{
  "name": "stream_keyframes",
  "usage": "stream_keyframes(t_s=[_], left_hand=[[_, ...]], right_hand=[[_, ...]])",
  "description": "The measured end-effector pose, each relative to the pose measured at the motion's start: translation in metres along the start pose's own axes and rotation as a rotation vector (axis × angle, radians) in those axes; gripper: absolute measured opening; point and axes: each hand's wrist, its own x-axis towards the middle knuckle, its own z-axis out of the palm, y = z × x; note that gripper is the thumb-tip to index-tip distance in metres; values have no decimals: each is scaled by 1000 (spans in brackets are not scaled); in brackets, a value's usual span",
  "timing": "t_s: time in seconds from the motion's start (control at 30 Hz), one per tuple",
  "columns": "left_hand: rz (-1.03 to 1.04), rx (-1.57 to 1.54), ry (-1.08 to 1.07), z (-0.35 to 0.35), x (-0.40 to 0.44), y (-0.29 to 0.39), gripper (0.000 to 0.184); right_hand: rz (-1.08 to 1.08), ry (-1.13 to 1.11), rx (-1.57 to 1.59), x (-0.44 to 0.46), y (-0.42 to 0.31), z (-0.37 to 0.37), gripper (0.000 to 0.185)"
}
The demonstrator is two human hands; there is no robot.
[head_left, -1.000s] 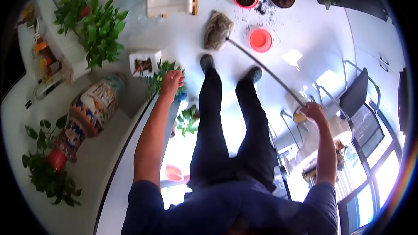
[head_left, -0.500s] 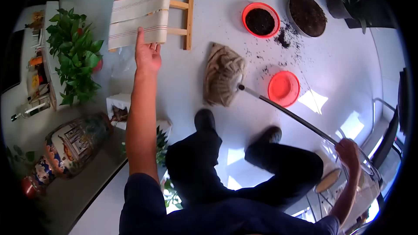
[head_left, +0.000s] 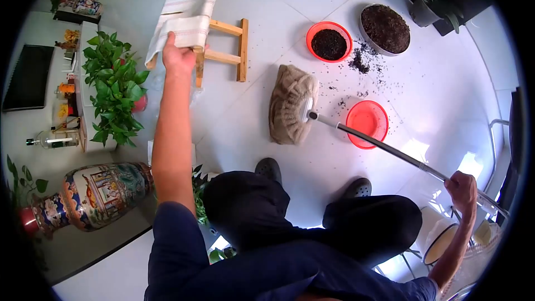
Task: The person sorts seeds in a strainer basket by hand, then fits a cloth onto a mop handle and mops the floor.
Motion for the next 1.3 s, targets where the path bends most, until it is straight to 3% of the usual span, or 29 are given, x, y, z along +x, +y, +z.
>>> stream_keyframes(t_s=[0.13, 0.2, 0.3, 0.43, 0.5, 0.53, 0.6, 0.63, 0.7, 0.8, 1.07, 1.17, 1.3], left_hand=[[3, -218, -119, -14, 9, 8, 53], [4, -262, 55, -14, 4, 12, 49], [75, -160, 136, -60, 40, -8, 46], [165, -187, 157, -55, 12, -13, 43], [-172, 214, 382, -29, -16, -3, 43], [-164, 210, 384, -18, -24, -4, 43], [-343, -12, 361, 0, -33, -11, 54], [-336, -20, 357, -1, -25, -20, 54], [-461, -291, 224, -8, 7, -48, 57], [-302, -265, 173, 17, 12, -83, 53], [-258, -634, 208, 48, 21, -95, 39], [-289, -647, 115, 23, 49, -105, 35], [-237, -614, 171, 6, 29, -67, 33]], right_hand=[[-27, 54, 50, -1, 10, 12, 20], [-16, 54, 65, -6, 11, 11, 20], [7, 66, 96, -10, 20, 9, 21], [9, 97, 117, -8, 16, 5, 23], [-11, 92, 152, -6, 19, 6, 28], [-18, 97, 152, -3, 21, 8, 28], [-19, 103, 161, 0, 25, 11, 32], [-11, 98, 129, 0, 27, 10, 34], [12, 114, 141, -1, 19, 6, 34], [41, 150, 131, -12, 23, 4, 30], [79, 179, 51, -32, 16, -3, 27], [32, 182, 109, -34, 23, 3, 34], [99, 114, 220, -33, 24, 9, 34]])
